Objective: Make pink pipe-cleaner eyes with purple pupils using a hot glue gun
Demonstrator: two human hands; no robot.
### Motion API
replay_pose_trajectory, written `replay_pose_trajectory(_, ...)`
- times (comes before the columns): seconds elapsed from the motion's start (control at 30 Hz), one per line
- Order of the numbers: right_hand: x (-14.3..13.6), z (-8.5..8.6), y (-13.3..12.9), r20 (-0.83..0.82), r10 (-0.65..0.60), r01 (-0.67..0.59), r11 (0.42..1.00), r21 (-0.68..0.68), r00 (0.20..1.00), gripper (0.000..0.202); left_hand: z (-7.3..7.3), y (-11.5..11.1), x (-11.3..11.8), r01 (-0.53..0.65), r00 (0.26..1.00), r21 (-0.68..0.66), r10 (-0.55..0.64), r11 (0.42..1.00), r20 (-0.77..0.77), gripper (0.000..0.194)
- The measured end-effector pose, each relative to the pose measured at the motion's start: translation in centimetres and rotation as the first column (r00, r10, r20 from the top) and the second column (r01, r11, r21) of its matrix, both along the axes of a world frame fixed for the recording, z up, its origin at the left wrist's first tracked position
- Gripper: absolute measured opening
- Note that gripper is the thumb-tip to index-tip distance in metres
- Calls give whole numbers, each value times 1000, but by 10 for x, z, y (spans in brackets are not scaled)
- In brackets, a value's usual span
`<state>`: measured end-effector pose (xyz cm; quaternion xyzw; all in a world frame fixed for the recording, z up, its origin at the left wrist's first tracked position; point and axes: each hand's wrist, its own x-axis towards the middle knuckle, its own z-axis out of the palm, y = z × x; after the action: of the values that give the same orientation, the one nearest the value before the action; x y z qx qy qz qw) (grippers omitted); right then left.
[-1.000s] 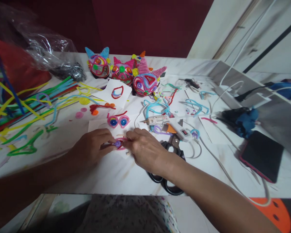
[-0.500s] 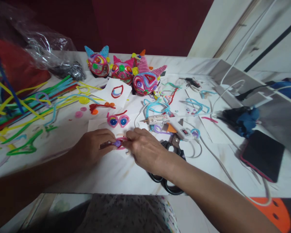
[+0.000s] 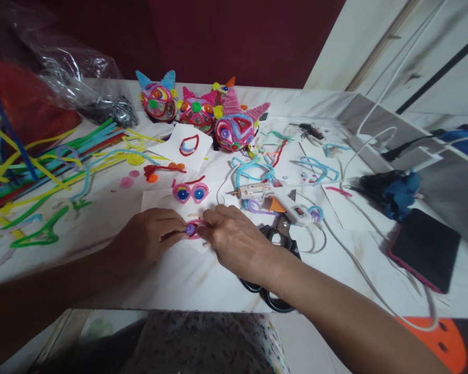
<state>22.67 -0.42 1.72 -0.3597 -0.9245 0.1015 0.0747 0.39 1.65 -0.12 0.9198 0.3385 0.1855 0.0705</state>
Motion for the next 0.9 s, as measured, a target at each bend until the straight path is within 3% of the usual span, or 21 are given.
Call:
replay_pose_trajectory(0.27,-4,1,-4,64,-8,1,995,102,998,21,2,-5,1,28,986,123,-7,992,-168,26)
replay_pose_trajectory(0.53,-2,-1,-5,45,11,-15,995,94,999,25,0,-10,2,18,989,236,17,971,-144,24)
replay_pose_trajectory(0.73,-2,-2,-5,49,-2,-4,993,117,999,23,-14,-12,3,32,992,391,19,920,-127,24)
replay_pose_trajectory(0.9,-3,-2,-6,65,-4,-4,992,127,998,20,-8,-15,5,85,989,492,-11,866,-150,28)
